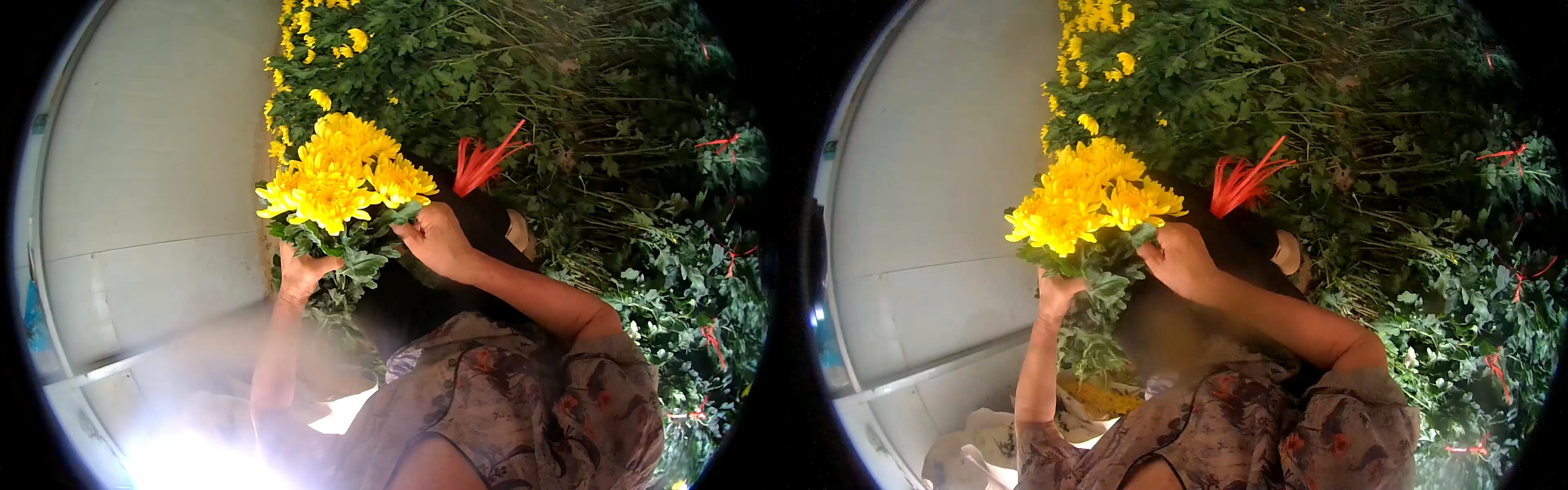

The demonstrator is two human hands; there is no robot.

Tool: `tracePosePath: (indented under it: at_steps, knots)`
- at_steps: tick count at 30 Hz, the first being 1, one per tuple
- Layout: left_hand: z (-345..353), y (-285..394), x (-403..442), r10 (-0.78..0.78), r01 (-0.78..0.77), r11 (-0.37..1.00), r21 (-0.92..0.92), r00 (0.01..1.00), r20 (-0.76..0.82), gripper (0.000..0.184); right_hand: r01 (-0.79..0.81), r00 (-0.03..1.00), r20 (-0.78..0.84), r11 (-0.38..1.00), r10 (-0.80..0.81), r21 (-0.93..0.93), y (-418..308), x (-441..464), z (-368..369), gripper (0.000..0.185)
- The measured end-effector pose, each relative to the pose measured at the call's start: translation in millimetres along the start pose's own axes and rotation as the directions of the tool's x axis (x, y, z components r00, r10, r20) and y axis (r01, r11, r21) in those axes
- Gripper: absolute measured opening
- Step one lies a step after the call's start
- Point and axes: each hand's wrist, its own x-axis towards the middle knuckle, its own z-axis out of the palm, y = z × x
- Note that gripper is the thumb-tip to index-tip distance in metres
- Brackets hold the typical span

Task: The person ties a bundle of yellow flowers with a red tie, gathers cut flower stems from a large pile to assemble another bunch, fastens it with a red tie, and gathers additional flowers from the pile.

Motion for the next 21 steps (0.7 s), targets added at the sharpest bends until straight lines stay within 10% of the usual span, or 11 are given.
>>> tracePosePath:
  at_steps: [6, 9, 15, 19, 21]
  knots:
    - [20.7, -0.7, 17.6, -0.091, 0.06, 0.954, 0.294, 0.991, 0.094, 0.056, 0.039, 0.997, 0.076, 0.994, -0.032, -0.1, -0.3, -4.4, -10.1, 0.033]
    - [28.1, 1.5, 23.5, 0.152, -0.182, 0.923, 0.339, 0.982, 0.113, 0.06, 0.068, 0.968, 0.248, 0.913, 0.037, -0.402, -12.6, -11.4, -34.2, 0.028]
    - [32.8, -6.7, 9.7, 0.327, -0.33, 0.815, 0.477, 0.94, 0.093, 0.063, 0.251, 0.968, 0.093, 0.913, -0.233, -0.321, -36.3, -28.5, -77.6, 0.028]
    - [53.3, -13.5, 0.5, 0.091, -0.091, 0.622, 0.778, 0.995, 0.043, 0.089, 0.808, 0.553, 0.361, 0.589, -0.751, -0.01, -82.6, -32.5, -32.9, 0.045]
    - [74.0, -2.7, -15.2, 0.471, -0.319, 0.599, 0.734, 0.882, -0.001, 0.1, 0.901, 0.381, 0.378, 0.431, -0.843, 0.053, -80.2, -20.9, 1.0, 0.065]
